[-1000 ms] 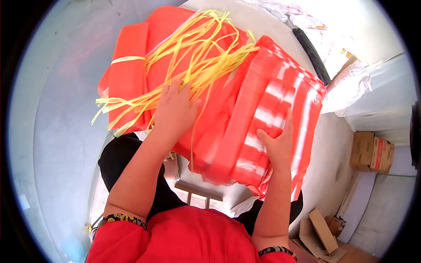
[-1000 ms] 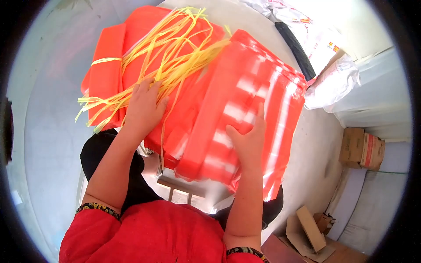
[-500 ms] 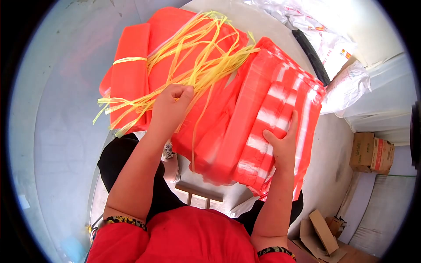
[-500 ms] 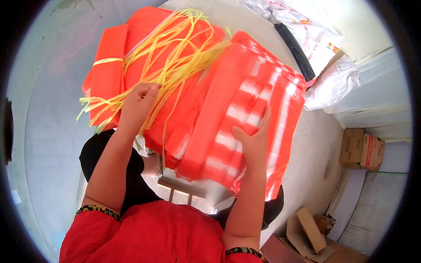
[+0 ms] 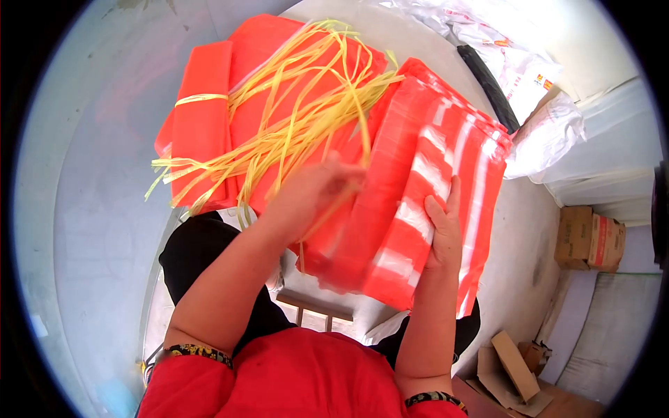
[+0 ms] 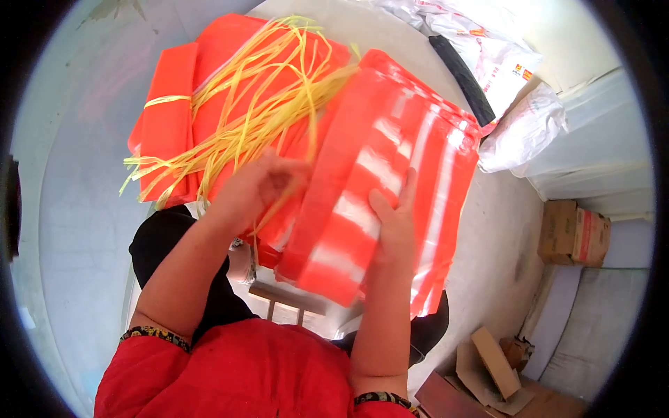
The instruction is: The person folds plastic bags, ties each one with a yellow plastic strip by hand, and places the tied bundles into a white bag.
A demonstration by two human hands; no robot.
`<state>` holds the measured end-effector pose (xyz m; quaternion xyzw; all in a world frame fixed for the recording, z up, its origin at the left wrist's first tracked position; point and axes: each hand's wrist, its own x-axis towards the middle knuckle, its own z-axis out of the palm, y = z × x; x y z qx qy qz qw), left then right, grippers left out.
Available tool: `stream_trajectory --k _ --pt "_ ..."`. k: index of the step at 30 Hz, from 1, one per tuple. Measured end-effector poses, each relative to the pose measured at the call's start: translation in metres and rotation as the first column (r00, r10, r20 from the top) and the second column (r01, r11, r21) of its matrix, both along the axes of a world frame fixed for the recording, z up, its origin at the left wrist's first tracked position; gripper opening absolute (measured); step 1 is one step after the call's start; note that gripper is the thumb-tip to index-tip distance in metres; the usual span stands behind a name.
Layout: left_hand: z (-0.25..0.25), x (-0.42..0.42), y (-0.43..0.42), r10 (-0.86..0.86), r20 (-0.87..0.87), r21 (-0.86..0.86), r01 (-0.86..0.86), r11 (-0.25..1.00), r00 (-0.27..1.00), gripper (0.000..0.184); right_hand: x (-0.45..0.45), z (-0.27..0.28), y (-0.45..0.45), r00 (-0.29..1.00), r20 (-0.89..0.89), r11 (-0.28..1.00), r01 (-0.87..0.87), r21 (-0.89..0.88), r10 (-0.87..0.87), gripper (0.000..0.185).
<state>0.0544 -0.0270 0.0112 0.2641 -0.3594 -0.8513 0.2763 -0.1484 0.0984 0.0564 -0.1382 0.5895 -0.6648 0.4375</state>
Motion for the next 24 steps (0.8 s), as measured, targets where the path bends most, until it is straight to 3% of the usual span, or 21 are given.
stream_trajectory --k 4,8,10,13,16,17,21,24 --pt "0.037 -0.022 0.031 -0.342 0.056 0.255 0.318 0.913 0.938 0.068 0.011 -0.002 -0.003 0.998 0.046 0.998 -0.047 -0.051 0.049 0.094" --pt "0.035 -0.03 0.033 -0.422 0.108 0.197 0.397 0.896 0.9 0.068 0.01 -0.002 -0.003 0.998 0.054 0.996 -0.021 -0.09 0.026 0.097" --pt "0.024 -0.038 0.031 -0.416 0.088 0.137 0.403 0.905 0.905 0.066 0.004 -0.009 -0.001 0.999 -0.04 0.996 0.013 -0.091 -0.017 0.099" --pt "0.024 -0.045 0.033 -0.216 0.307 -0.162 0.275 0.948 0.927 0.06 0.005 -0.006 0.003 0.99 -0.134 0.998 0.034 -0.052 -0.04 0.1" --pt "0.006 -0.054 0.039 -0.171 0.194 -0.19 0.208 0.96 0.966 0.061 -0.002 -0.028 0.005 0.948 -0.318 0.999 -0.01 -0.034 -0.001 0.099" --pt "0.005 -0.055 0.039 -0.141 0.235 -0.241 0.198 0.95 0.962 0.064 -0.008 -0.038 0.007 0.918 -0.395 0.999 -0.033 -0.031 0.018 0.099" --pt "0.015 -0.055 0.028 -0.038 0.388 -0.396 0.203 0.896 0.921 0.07 -0.019 -0.01 0.022 0.907 -0.257 0.927 -0.266 0.265 0.334 0.093" --pt "0.011 -0.055 0.022 0.109 0.457 -0.587 0.207 0.783 0.883 0.067 -0.04 0.007 0.034 0.858 -0.187 0.849 -0.398 0.349 0.479 0.085"
